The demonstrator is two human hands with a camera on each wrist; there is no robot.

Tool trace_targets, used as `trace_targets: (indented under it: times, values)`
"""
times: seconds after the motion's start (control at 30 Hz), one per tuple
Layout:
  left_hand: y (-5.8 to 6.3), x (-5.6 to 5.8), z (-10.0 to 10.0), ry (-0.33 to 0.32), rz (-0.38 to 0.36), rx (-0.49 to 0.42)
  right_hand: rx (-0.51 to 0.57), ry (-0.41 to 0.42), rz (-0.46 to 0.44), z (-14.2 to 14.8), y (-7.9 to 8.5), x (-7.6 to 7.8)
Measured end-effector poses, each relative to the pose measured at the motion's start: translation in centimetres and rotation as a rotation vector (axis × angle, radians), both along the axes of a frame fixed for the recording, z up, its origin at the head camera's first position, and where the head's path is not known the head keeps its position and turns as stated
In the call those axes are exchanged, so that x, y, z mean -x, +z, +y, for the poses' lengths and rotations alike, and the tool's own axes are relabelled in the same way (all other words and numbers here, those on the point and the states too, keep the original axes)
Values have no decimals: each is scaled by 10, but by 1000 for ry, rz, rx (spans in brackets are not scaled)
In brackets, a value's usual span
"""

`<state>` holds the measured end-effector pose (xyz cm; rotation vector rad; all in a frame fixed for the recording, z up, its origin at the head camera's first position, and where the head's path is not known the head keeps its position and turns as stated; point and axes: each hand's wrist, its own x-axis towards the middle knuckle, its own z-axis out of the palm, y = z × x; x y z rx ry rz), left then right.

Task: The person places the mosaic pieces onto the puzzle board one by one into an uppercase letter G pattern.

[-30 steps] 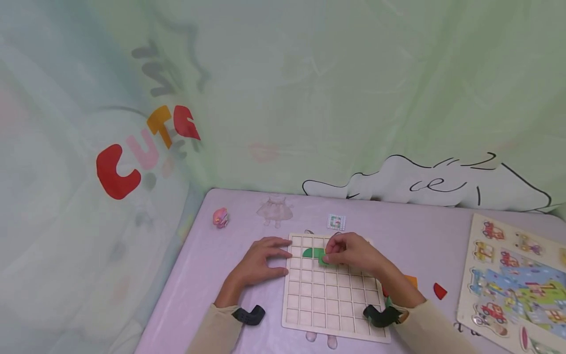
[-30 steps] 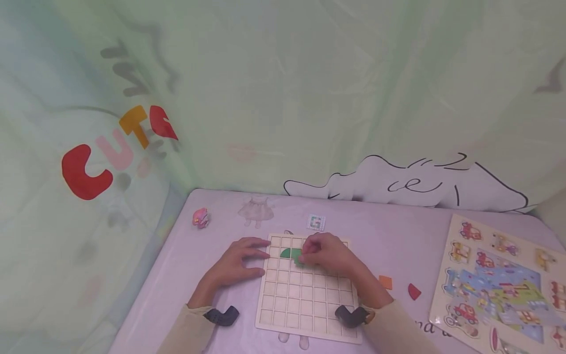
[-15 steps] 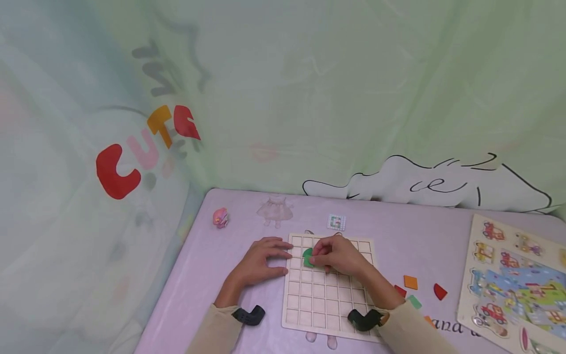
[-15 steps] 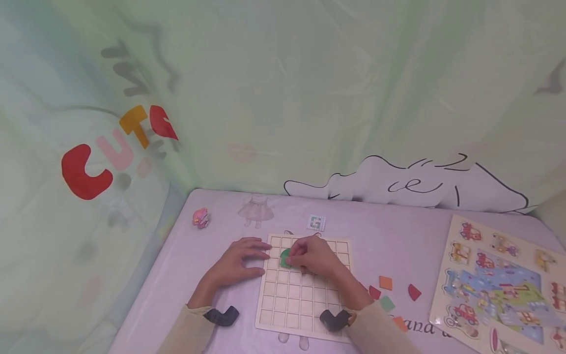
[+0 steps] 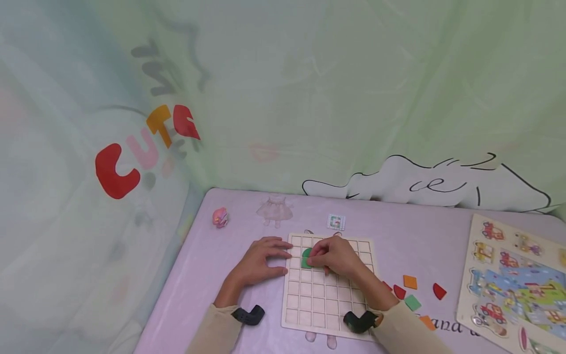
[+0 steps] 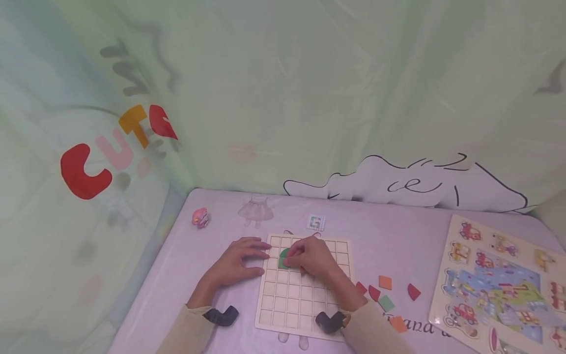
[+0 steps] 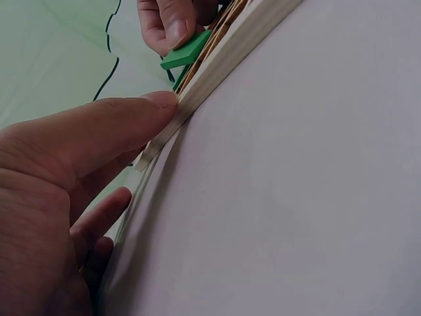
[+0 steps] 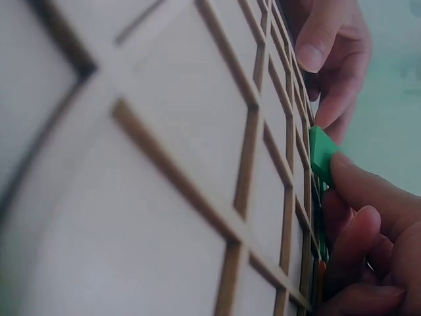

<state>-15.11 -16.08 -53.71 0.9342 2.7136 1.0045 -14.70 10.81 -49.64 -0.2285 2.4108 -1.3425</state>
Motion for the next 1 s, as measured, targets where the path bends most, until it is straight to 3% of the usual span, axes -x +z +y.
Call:
trace_targets:
  times: [0.6, 1.0]
  values:
    - [0, 0, -1, -4, 32, -15, -32, -22, 3, -4, 2, -2]
    - [2, -1, 0, -1, -2, -33, -43, -41, 5, -6, 2, -3]
